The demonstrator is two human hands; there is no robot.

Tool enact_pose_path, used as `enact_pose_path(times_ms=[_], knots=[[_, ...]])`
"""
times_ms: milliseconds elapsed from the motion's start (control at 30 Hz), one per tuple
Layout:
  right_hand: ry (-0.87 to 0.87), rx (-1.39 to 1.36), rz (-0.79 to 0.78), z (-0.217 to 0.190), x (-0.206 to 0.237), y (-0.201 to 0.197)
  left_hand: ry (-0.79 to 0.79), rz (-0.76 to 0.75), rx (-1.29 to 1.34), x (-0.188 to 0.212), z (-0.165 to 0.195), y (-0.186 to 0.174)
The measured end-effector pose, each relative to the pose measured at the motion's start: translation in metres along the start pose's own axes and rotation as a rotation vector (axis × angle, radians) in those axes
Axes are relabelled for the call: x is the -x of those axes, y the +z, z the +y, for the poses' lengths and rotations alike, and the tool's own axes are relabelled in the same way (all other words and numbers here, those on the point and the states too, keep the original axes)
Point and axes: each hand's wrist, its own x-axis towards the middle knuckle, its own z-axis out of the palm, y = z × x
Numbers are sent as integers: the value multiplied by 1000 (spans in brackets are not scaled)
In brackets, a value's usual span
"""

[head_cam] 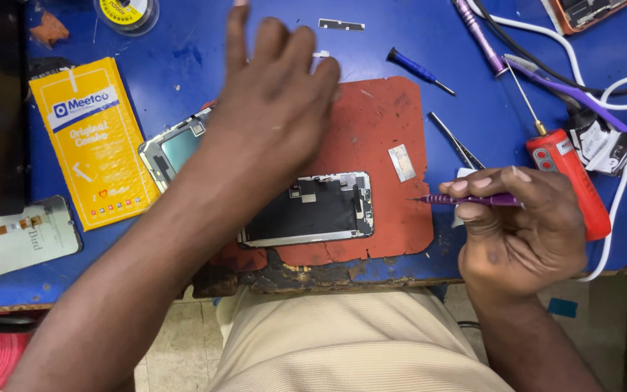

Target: The person tests a smartphone, then opens it by lifting the screen assembly off the body and setting the display aside. They use a screwdriver to remove screws from the frame, use tweezers to lift components, and pry and peel parts from the phone body while working on the repair bench.

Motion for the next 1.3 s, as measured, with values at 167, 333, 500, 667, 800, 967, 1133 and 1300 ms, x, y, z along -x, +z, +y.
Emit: enact_pose_path(times_ms=[167,333,500,667,800,967,1133,1300], knots=[[-25,-36,75,-3,-6,8,-185,7,91,28,11,-43],[-78,75,-139,-24,-10,15,-172,43,288,66,51,-47],[-185,249,-382,-32,-11,26,-138,4,361,93,81,-24],[-216,328,-395,-30,-7,34,-113,-31,289,103,84,-11],[-197,341,-411,-28,-6,33,-118,-56,278,104,83,-8],[-206,339,-421,-33,-10,39,-120,-61,273,104,82,-7],[-338,211,-536,-41,-31,44,-107,-98,262,104,82,-7],[-291,119,-618,-47,-42,50,-118,-126,264,103,81,-7]])
